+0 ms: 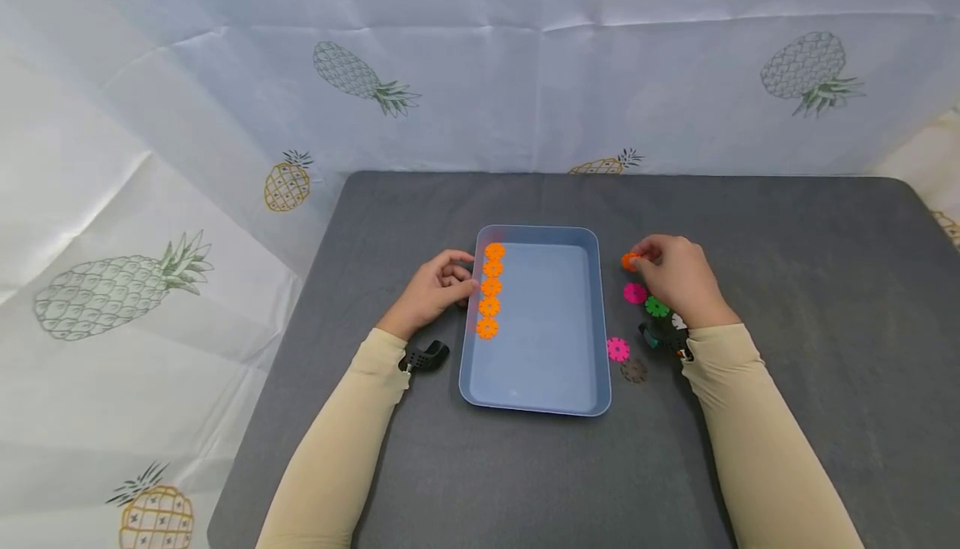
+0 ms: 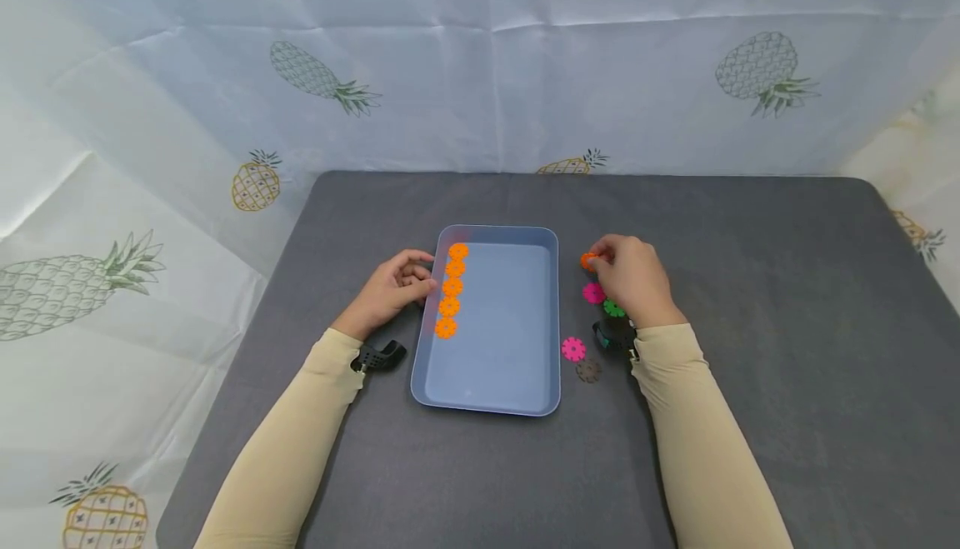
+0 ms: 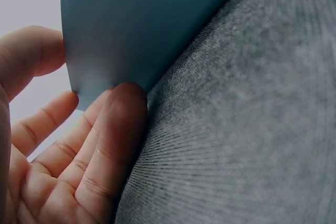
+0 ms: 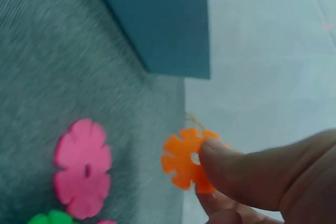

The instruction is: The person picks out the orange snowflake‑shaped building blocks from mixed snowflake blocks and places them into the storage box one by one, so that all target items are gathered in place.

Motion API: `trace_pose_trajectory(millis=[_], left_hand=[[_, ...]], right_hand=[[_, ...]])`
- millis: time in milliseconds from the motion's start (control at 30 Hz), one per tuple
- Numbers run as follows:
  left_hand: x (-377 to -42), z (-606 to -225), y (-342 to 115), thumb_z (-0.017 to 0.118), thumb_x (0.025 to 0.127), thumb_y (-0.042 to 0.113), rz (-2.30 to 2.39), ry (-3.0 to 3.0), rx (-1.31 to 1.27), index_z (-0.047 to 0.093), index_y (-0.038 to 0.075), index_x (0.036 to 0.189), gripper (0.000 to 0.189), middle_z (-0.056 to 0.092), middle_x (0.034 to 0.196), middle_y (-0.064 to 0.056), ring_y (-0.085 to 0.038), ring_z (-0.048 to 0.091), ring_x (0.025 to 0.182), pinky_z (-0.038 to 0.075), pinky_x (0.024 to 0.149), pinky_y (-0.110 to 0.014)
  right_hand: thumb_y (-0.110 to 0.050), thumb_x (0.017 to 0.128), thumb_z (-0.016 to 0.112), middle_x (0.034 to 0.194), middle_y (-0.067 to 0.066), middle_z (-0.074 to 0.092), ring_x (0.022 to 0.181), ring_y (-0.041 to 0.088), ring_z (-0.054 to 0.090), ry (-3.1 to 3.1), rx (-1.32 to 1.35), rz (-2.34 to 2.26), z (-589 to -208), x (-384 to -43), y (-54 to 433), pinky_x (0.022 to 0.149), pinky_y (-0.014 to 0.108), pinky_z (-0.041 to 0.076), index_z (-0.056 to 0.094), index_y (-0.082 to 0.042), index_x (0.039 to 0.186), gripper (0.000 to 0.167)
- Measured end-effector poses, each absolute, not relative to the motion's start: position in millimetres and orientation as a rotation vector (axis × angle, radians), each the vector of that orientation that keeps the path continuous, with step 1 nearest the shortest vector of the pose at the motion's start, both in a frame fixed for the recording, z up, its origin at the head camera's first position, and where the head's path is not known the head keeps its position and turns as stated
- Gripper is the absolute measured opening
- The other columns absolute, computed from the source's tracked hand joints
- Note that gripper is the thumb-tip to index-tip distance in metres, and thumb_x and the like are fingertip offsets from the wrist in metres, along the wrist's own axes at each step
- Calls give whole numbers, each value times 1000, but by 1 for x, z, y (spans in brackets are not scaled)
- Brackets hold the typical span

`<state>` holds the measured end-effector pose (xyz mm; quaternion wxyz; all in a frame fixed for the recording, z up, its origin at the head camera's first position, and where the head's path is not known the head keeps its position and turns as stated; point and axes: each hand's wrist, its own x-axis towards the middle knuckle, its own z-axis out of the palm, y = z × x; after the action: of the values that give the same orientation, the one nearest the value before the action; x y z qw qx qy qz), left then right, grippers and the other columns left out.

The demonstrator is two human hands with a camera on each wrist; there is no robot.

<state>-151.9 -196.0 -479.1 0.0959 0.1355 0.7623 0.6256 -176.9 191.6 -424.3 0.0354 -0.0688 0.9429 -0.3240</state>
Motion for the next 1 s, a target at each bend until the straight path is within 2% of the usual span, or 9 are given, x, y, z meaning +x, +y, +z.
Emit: trace_pose_trajectory(millis=[167, 400, 733, 1000], left_hand=[[-152, -477, -194, 68, 100, 6, 1841, 2256, 369, 54, -5, 138, 42, 71, 101, -14, -14, 66, 76, 58, 74, -27], [-151, -471, -193, 70, 100, 5, 1812, 2275, 309, 55, -4, 140, 44, 71, 102, -15, -14, 66, 76, 57, 74, -27], [-150, -469, -195, 70, 100, 5, 1812, 2276, 302, 55, -3, 140, 44, 70, 102, -16, -15, 64, 75, 56, 74, -27], [-151, -471, -195, 69, 100, 4, 1814, 2277, 298, 55, -4, 140, 43, 70, 102, -15, -16, 64, 75, 56, 74, -27]], right_hand=[[-11, 102, 68, 108, 23, 65, 94, 38, 58, 2986, -240, -1008, -417, -172, 185, 69, 42, 45, 76, 2, 107, 16], [-12, 103, 66, 104, 24, 74, 79, 32, 64, 2937, -253, -1075, -405, -169, 176, 61, 36, 49, 73, 4, 113, 20], [-13, 102, 67, 104, 20, 76, 75, 26, 64, 2754, -275, -1142, -391, -166, 159, 59, 33, 50, 73, 1, 115, 20], [-14, 101, 68, 104, 18, 75, 89, 28, 66, 2677, -301, -1152, -392, -165, 143, 72, 35, 51, 75, 0, 114, 20]])
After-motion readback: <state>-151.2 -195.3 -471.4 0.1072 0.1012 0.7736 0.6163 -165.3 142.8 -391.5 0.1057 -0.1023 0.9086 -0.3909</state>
